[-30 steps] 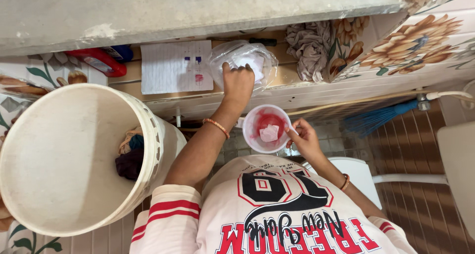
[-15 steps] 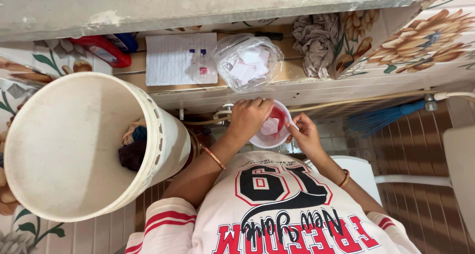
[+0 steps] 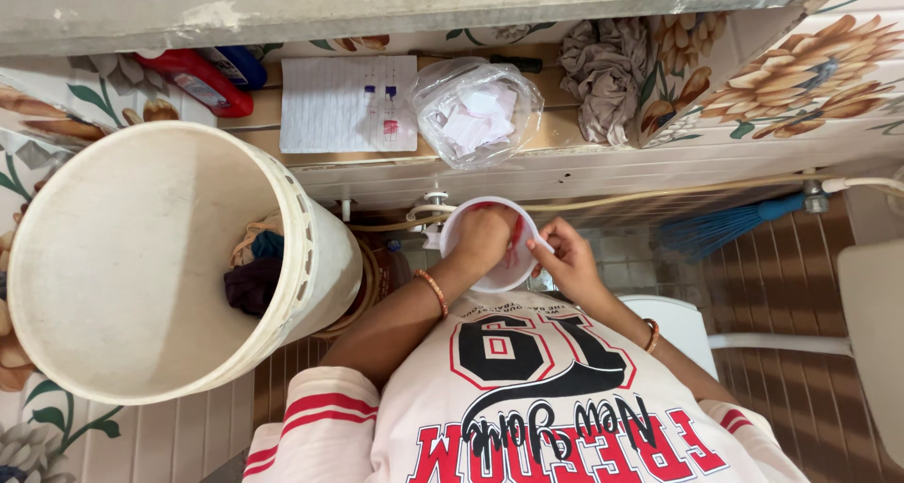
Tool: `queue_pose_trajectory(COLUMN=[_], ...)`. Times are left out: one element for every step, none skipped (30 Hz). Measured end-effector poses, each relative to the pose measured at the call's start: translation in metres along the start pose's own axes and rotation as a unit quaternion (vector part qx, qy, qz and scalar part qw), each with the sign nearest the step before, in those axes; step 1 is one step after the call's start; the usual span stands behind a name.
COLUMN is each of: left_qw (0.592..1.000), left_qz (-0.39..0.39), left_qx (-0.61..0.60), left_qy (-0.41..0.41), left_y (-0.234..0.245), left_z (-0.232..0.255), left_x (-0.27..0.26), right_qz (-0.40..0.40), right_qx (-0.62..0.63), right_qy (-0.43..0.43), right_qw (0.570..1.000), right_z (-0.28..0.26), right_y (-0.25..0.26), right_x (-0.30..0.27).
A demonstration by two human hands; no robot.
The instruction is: The person repeatedly picks small folded papers from a plastic bag and places them into a white plastic cup. The person handles the papers one at a time, transferring them from the bag to the cup throughout the clip.
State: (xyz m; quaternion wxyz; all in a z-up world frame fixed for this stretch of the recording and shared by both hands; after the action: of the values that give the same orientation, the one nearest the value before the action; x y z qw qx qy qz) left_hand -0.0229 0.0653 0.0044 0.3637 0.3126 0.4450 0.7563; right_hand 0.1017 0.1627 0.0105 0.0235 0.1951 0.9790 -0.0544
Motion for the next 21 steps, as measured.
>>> queue_pose_trajectory(left_qw=[0.999,0.996,0.993,0.992,0.992,0.992,0.993,0.995,0.995,0.996,0.997,0.998,0.999,0.998,0.996,0.997,0.997,0.996,0.996,0.992,0.986], left_qz=[0.017,0.037,0.049,0.050,0.050,0.050,0.044,0.037,0.031,0.021,0.010,0.000,-0.023,-0.046,-0.072,-0.057,-0.042,-0.027,-0.066,-0.104,-0.142], left_qx=[-0.041,-0.080,-0.107,-0.107,-0.109,-0.108,-0.097,-0.089,-0.082,-0.071,-0.059,-0.047,-0.023,0.005,0.035,0.005,-0.024,-0.054,-0.017,0.019,0.056], left_qy=[0.011,0.019,0.028,0.034,0.039,0.041,0.042,0.042,0.042,0.042,0.042,0.041,0.044,0.043,0.044,0.052,0.060,0.068,0.065,0.063,0.061], left_y=[-0.001,-0.002,-0.002,-0.004,-0.005,-0.005,-0.005,-0.007,-0.008,-0.010,-0.011,-0.013,-0.015,-0.017,-0.019,-0.016,-0.012,-0.008,-0.011,-0.015,-0.018], left_z=[-0.004,-0.008,-0.011,-0.013,-0.016,-0.018,-0.019,-0.019,-0.020,-0.020,-0.021,-0.020,-0.021,-0.021,-0.022,-0.022,-0.023,-0.024,-0.022,-0.018,-0.016], left_x=[-0.001,-0.003,-0.004,-0.005,-0.006,-0.005,-0.004,-0.004,-0.004,-0.005,-0.006,-0.004,-0.004,-0.004,-0.005,-0.007,-0.009,-0.010,-0.009,-0.007,-0.006], right_qz=[-0.003,-0.006,-0.010,-0.012,-0.014,-0.015,-0.017,-0.018,-0.020,-0.021,-0.023,-0.024,-0.025,-0.026,-0.027,-0.026,-0.026,-0.025,-0.018,-0.012,-0.006], right_qx=[-0.010,-0.020,-0.030,-0.042,-0.053,-0.065,-0.058,-0.051,-0.044,-0.050,-0.056,-0.062,-0.059,-0.057,-0.055,-0.059,-0.063,-0.066,-0.068,-0.070,-0.071], right_qy=[0.003,0.005,0.007,0.009,0.011,0.015,0.012,0.009,0.005,0.003,0.001,0.000,0.001,0.003,0.004,0.006,0.008,0.009,0.011,0.014,0.016], right_qw=[1.000,1.000,0.999,0.999,0.998,0.998,0.998,0.998,0.999,0.999,0.998,0.998,0.998,0.998,0.998,0.998,0.998,0.997,0.997,0.997,0.997], right_z=[-0.002,-0.003,-0.004,-0.005,-0.006,-0.008,-0.008,-0.008,-0.008,-0.008,-0.007,-0.007,-0.007,-0.007,-0.007,-0.007,-0.006,-0.005,-0.004,-0.002,-0.001], right_y=[-0.002,-0.004,-0.005,-0.007,-0.008,-0.009,-0.010,-0.012,-0.012,-0.013,-0.013,-0.014,-0.014,-0.014,-0.015,-0.015,-0.015,-0.015,-0.014,-0.014,-0.013], right_x=[-0.001,-0.003,-0.004,-0.005,-0.005,-0.005,-0.004,-0.004,-0.005,-0.005,-0.005,-0.005,-0.004,-0.004,-0.004,-0.003,-0.002,-0.002,-0.003,-0.003,-0.004])
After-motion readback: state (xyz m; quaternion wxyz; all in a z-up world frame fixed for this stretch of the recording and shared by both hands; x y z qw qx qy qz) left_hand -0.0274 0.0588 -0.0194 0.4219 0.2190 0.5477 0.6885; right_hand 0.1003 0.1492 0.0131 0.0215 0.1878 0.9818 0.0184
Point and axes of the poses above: each hand's wrist, its own x-axis towards the middle knuckle, its own y-axis out of the back of the hand, z = x × y, the point moved 6 cm from there along x, towards the middle knuckle, and after that the axes turned 3 degrees about z, right-handed, at the moved point
